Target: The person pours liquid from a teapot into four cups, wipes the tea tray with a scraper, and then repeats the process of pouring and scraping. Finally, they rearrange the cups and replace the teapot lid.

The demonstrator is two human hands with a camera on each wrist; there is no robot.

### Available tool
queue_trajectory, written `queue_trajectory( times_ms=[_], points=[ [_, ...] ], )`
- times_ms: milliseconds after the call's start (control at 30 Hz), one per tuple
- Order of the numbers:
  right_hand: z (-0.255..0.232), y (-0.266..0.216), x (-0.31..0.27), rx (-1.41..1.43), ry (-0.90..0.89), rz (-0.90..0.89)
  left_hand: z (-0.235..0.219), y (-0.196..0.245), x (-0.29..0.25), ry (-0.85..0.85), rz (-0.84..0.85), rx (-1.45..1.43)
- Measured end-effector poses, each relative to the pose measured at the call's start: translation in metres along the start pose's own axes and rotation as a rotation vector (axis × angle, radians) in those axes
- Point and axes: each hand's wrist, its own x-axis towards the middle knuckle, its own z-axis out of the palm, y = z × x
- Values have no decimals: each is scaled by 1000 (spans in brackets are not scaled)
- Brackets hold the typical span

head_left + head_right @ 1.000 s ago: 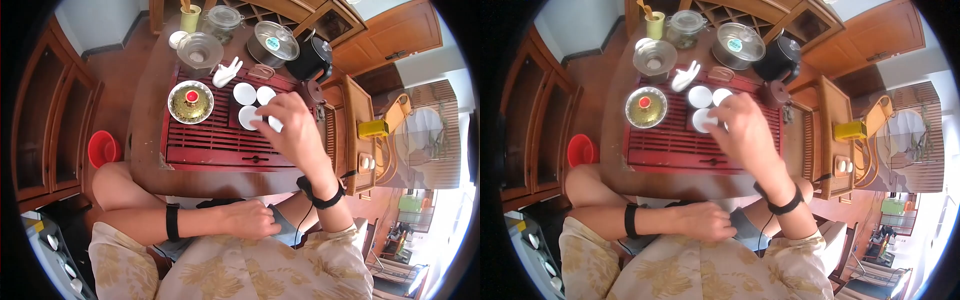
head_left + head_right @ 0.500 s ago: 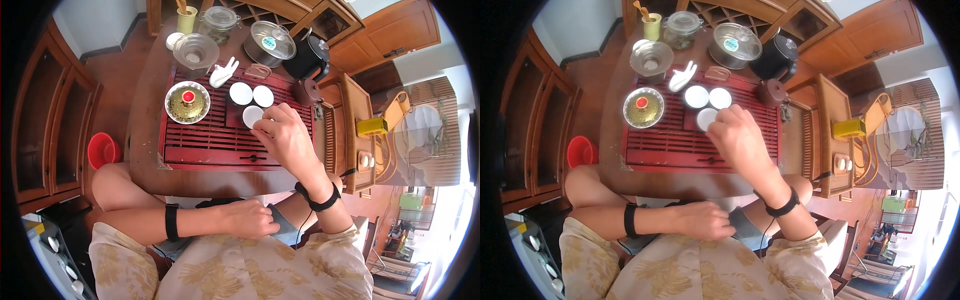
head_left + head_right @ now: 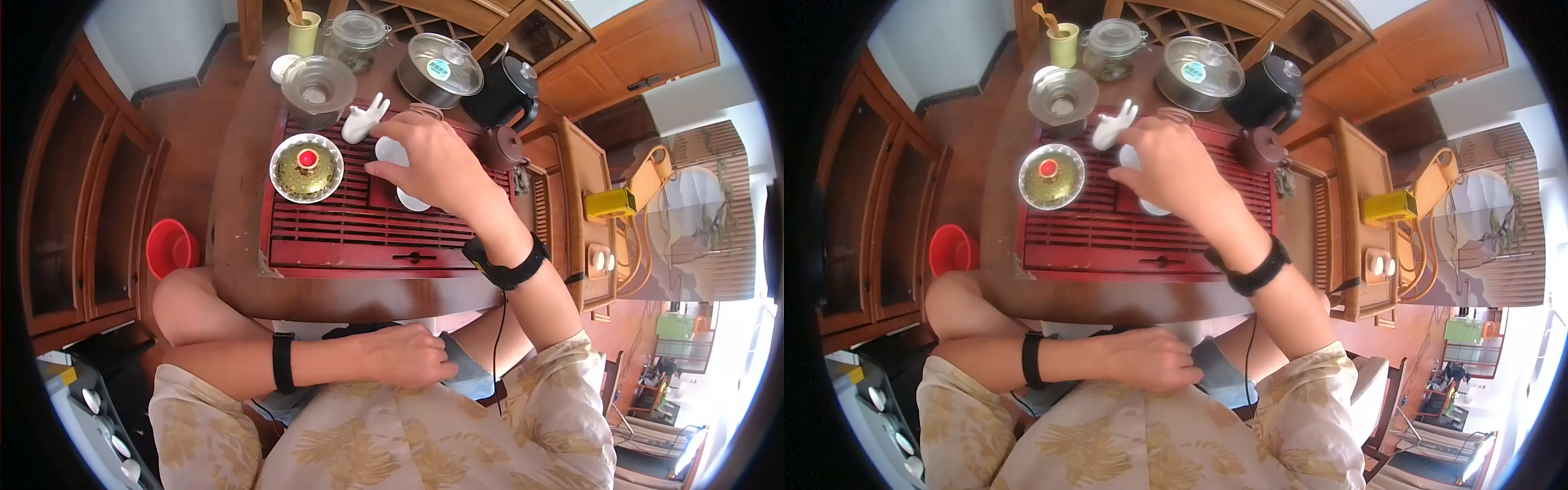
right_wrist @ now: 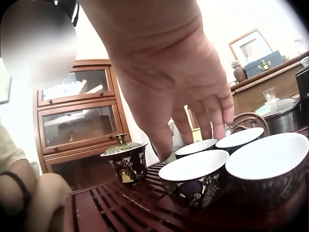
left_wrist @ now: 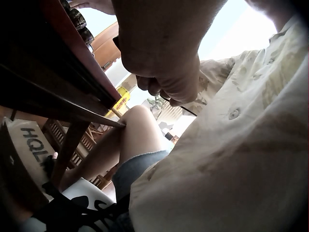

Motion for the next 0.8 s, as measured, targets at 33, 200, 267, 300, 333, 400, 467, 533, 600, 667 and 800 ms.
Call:
queue_trajectory(
  times_ms=[33,200,267,300,333,400,467,533,600,667,800],
  points=[
    [2,0,1,-1,-26,-4,0,0,0,-2,0,-1],
    [1,0,0,19,-98,5,3,-1,-1,6,22,28],
    [0,1,0,26,-107,-11,3,-1,-1,6,23,34],
    [-1,2,0,49,-99,-8,4,-1,-1,5,23,36],
    [-2,2,0,71,-90,-5,4,-1,-1,8,25,36],
    [-8,5,1,120,-60,37,3,-1,-1,13,28,32],
    [-21,13,2,171,-20,115,2,0,-1,4,22,20],
    [-35,17,-3,132,-37,237,2,0,0,-3,19,16],
    [-34,32,-12,139,-36,256,3,0,0,-9,20,21],
    [-30,42,-20,182,-61,298,3,-1,0,-12,21,18],
    [-23,46,-27,185,-54,251,0,0,0,-15,13,3]
  ],
)
